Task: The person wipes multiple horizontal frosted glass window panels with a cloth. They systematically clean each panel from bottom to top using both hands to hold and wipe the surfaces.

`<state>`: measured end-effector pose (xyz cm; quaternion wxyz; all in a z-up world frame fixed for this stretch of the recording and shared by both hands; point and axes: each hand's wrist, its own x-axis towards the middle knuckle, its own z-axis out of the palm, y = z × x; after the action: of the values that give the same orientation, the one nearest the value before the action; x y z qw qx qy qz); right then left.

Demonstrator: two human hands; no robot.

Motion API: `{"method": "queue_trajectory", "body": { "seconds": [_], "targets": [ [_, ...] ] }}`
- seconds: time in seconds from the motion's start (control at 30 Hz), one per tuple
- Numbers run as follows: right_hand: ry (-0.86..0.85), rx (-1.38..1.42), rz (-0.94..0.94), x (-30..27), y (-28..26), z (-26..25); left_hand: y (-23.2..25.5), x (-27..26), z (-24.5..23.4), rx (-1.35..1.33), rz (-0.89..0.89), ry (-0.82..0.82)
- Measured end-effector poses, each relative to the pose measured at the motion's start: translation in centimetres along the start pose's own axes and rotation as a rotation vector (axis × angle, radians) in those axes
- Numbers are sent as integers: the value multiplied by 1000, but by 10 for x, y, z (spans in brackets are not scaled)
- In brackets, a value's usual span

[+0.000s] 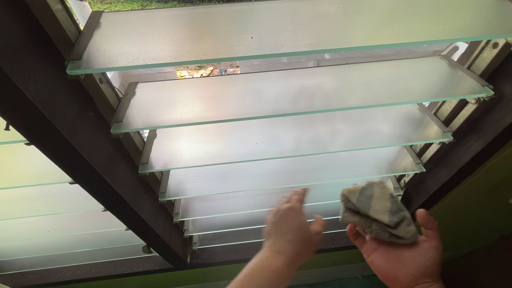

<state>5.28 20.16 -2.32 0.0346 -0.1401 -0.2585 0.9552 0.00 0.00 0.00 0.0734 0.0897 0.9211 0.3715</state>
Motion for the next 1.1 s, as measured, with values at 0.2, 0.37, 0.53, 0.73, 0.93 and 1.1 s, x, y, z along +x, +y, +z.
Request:
{"method": "queue_trajectory", "body": {
  "seconds": [0.2, 0.37, 0.53, 0.73, 0.93, 1.1],
  "targets": [
    [-416, -139, 295, -2, 1, -26, 18, -21, 18, -157, 526, 243],
    [-167, -607, 311, 8, -3, -42, 11, -21, 16, -347, 189, 139],
    [-16, -646, 304, 14, -4, -39, 3, -18, 14, -556, -78, 36],
    [-190, -449, 437, 7, -10, -26, -16, -14, 12, -1224, -287, -302],
    [-25, -489, 401, 7, -2, -21, -32, -30, 19, -672, 118, -257],
    [-233, -530, 433, 14, -12, -23, -32, -26, 29, -1109, -160, -293]
  ]
}}
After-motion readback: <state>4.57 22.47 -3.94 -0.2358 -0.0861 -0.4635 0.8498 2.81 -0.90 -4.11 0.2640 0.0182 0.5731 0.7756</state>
